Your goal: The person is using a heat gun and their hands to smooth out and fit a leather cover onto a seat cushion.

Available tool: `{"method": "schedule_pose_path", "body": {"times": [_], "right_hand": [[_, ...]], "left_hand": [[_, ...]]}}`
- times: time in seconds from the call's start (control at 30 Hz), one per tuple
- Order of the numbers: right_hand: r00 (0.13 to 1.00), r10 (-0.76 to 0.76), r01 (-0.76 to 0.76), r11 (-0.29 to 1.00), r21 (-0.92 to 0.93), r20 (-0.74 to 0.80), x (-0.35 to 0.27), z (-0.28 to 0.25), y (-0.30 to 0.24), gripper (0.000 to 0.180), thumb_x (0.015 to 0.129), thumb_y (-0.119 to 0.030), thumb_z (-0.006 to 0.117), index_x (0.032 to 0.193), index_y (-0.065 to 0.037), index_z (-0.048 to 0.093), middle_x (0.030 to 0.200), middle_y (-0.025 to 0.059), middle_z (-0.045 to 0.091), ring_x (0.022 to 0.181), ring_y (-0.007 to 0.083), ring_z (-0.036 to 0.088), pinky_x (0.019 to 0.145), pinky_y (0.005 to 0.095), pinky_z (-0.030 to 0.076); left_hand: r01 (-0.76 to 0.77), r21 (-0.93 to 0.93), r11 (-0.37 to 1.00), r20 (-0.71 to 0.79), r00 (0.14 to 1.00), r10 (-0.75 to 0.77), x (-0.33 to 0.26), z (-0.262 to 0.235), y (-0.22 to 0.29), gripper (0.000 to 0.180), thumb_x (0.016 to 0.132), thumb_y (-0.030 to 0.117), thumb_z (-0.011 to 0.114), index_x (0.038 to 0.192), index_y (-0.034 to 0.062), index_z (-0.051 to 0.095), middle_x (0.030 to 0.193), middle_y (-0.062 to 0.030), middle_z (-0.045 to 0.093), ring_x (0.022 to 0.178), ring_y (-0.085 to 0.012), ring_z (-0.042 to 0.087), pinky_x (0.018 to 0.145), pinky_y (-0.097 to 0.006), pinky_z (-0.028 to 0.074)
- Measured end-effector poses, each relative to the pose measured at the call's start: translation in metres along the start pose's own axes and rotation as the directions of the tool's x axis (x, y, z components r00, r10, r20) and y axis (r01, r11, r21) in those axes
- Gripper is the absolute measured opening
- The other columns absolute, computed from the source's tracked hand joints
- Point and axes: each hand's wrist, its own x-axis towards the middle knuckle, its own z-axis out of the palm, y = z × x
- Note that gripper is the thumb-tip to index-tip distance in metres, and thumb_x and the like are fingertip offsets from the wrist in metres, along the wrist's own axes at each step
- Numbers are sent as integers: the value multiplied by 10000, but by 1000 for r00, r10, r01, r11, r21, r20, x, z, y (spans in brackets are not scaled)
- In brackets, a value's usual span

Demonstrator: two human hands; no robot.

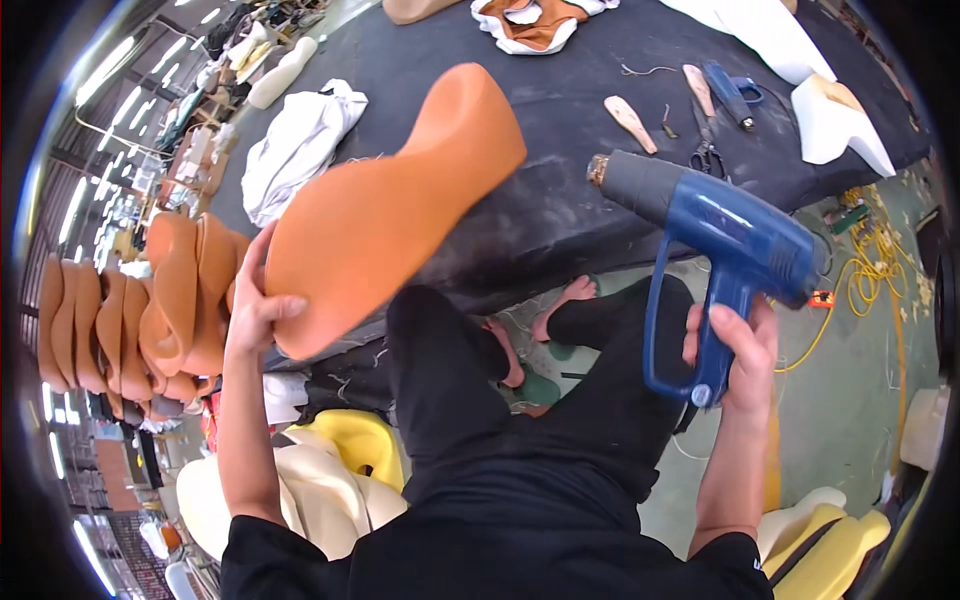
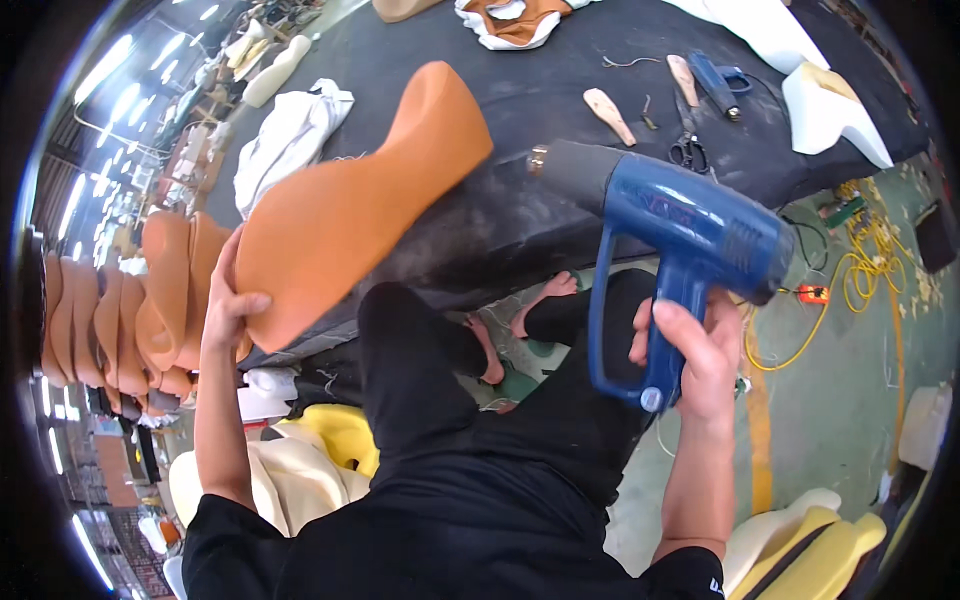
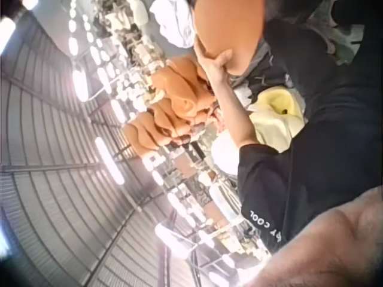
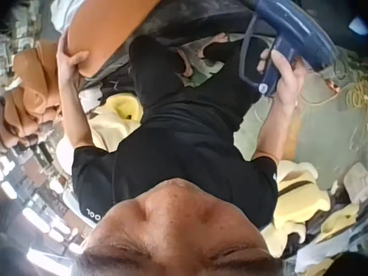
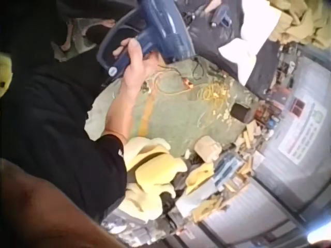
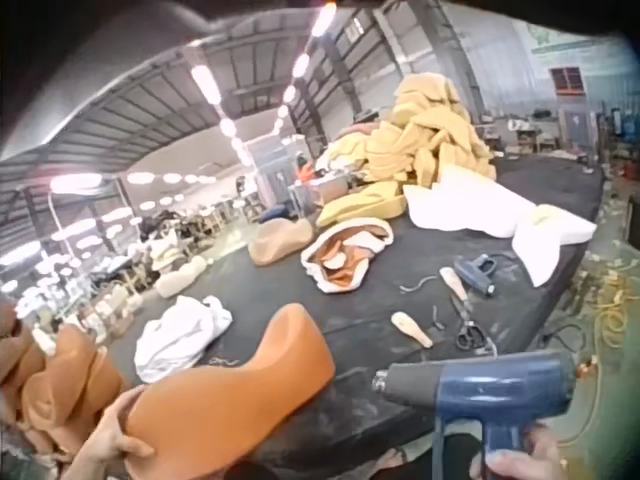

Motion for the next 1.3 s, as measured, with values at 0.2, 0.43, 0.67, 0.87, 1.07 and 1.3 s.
{"method": "schedule_pose_path", "body": {"times": [0.2, 0.43, 0.67, 0.87, 1.07, 1.3], "right_hand": [[941, 203, -227, 972, 61, 270, -21, 27, 29, 568, 816, -129, 752, 1305, 61, 537, 933, 168, 701, 690, 242, 710, 612, 355, 584], [935, 35, -5, 996, -86, 352, 0, 49, 29, 328, 894, -73, 733, 1181, 43, 626, 919, 80, 676, 698, 159, 664, 644, 316, 551], [887, 40, 102, 955, -280, 460, 29, 81, 13, 411, 911, -70, 713, 1288, 42, 593, 939, 94, 701, 695, 149, 671, 633, 302, 563], [875, 19, 157, 934, -320, 483, 44, 97, 6, 332, 887, -52, 698, 1194, 55, 630, 812, 51, 652, 619, 124, 628, 603, 313, 530], [866, 40, 139, 938, -316, 499, 35, 106, 5, 343, 899, -93, 696, 1205, 49, 635, 838, 96, 678, 610, 141, 635, 612, 325, 551], [865, 138, 46, 935, -352, 482, 20, 81, 28, 420, 902, -50, 711, 1299, 47, 613, 990, 71, 708, 714, 116, 650, 632, 299, 546]], "left_hand": [[69, 208, 976, 21, 997, -75, -103, 2, -55, 1171, 618, -2, 895, 1640, -40, 324, 1557, -138, 539, 1419, -258, 539, 1205, -398, 411], [-81, 385, 919, -32, 994, 101, -114, 22, -47, 1096, 796, 195, 852, 1676, -21, 236, 1631, -213, 445, 1497, -299, 459, 1240, -435, 357], [-355, 929, 103, 234, 781, 579, -133, 72, -61, 933, 949, 345, 744, 1677, 19, 261, 1717, -296, 265, 1601, -500, 222, 1272, -671, 105], [-448, 894, 10, 437, 877, 200, -129, 144, -67, 765, 902, 333, 743, 1560, 28, 499, 1712, -254, 305, 1608, -435, 251, 1235, -705, 181], [-542, 840, 23, 540, 840, 58, -103, 166, -69, 801, 921, 359, 729, 1565, -27, 454, 1716, -305, 243, 1610, -477, 210, 1258, -639, 228], [-594, 786, -171, 592, 803, -67, -79, 177, -80, 855, 937, 397, 714, 1577, -79, 408, 1724, -311, 216, 1626, -461, 163, 1305, -561, 183]]}}
